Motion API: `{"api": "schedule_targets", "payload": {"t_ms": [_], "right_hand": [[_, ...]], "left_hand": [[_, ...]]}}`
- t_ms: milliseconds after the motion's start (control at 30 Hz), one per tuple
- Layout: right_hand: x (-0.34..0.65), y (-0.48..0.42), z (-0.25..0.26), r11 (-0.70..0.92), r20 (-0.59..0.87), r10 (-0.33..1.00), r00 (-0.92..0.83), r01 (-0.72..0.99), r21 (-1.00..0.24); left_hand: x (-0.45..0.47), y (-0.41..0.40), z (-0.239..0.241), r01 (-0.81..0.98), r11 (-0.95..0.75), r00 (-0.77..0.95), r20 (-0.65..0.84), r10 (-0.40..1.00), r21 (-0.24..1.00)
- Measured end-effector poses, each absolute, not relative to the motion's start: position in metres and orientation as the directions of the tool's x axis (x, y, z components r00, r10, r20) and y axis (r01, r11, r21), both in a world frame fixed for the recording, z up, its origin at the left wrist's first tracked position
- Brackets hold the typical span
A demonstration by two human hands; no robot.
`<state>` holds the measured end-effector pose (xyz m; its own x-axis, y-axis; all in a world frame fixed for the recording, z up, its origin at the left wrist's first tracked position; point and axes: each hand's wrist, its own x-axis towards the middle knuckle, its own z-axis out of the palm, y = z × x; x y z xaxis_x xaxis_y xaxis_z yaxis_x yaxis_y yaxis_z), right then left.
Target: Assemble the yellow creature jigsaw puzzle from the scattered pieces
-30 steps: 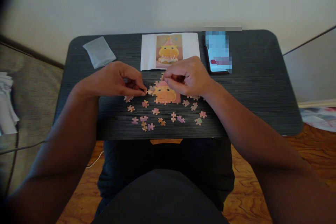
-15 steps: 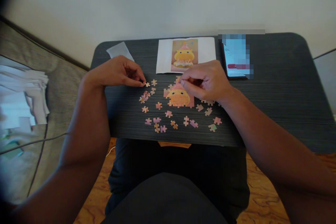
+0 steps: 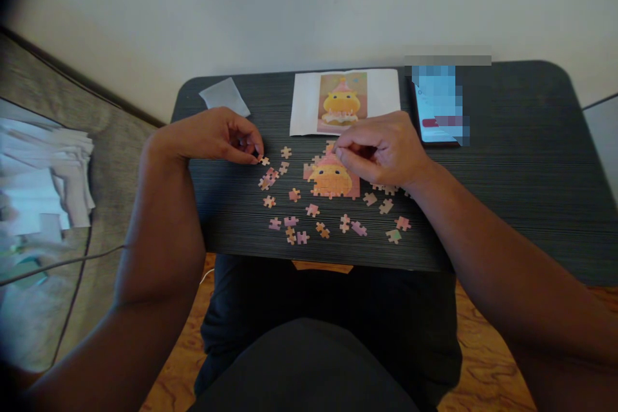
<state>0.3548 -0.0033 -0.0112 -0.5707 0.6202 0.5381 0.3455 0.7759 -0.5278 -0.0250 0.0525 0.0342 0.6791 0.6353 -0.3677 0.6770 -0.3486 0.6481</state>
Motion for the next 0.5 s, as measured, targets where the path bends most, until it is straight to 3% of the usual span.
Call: {"api": "schedule_targets", "payload": {"t_ms": [233,367,500], "right_hand": [[0.354,-0.002,-0.013,0.800,0.580,0.591,-0.561,0.313,-0.512],[0.354,-0.003,-0.011,0.779,0.553,0.616,-0.561,0.332,-0.531],[0.353,-0.003,-0.010,0.800,0.575,0.589,-0.568,0.307,-0.516]], "left_hand": [[-0.019,0.046,0.039,0.674,-0.322,0.672,-0.370,0.641,0.665],[-0.006,0.039,0.042,0.625,-0.322,0.725,-0.376,0.576,0.711],[0.003,0.037,0.039,0.636,-0.393,0.741,-0.384,0.551,0.664]]}}
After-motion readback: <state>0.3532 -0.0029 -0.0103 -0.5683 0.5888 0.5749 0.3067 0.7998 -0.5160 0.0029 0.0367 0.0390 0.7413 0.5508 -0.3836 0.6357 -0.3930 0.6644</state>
